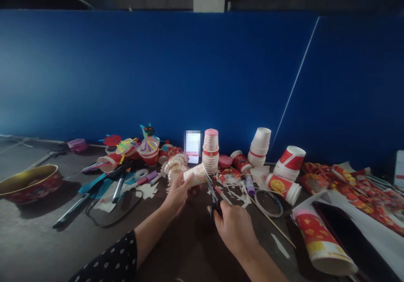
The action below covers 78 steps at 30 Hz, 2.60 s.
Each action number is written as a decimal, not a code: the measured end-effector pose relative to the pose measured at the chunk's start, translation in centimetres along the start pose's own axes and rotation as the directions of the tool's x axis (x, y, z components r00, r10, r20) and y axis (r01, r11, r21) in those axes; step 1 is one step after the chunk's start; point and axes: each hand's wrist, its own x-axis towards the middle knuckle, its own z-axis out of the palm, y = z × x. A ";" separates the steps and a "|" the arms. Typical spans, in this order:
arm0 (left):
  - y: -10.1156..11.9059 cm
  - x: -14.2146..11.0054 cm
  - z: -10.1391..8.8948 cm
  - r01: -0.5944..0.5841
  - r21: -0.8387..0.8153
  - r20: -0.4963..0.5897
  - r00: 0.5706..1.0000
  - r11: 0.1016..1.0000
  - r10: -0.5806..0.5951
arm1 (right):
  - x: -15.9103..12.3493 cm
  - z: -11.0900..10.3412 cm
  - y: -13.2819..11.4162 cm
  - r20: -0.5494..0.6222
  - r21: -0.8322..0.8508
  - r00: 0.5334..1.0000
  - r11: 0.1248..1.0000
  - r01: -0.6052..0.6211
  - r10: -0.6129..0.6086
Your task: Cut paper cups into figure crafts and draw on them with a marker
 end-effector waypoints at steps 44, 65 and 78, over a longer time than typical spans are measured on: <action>0.0 -0.5 -0.1 0.017 -0.004 0.070 0.997 1.000 -0.016 | 0.0 -0.5 0.1 0.008 0.191 0.997 0.978 -0.077 0.077; 0.0 0.0 -0.4 -0.085 -0.004 0.052 0.995 0.996 0.085 | 0.0 -0.6 0.0 -0.010 0.189 0.999 0.981 -0.045 0.048; 0.2 0.1 -0.6 -0.063 0.025 0.007 0.998 0.998 0.062 | 0.0 -0.6 -0.1 -0.014 0.151 1.000 0.988 -0.022 0.024</action>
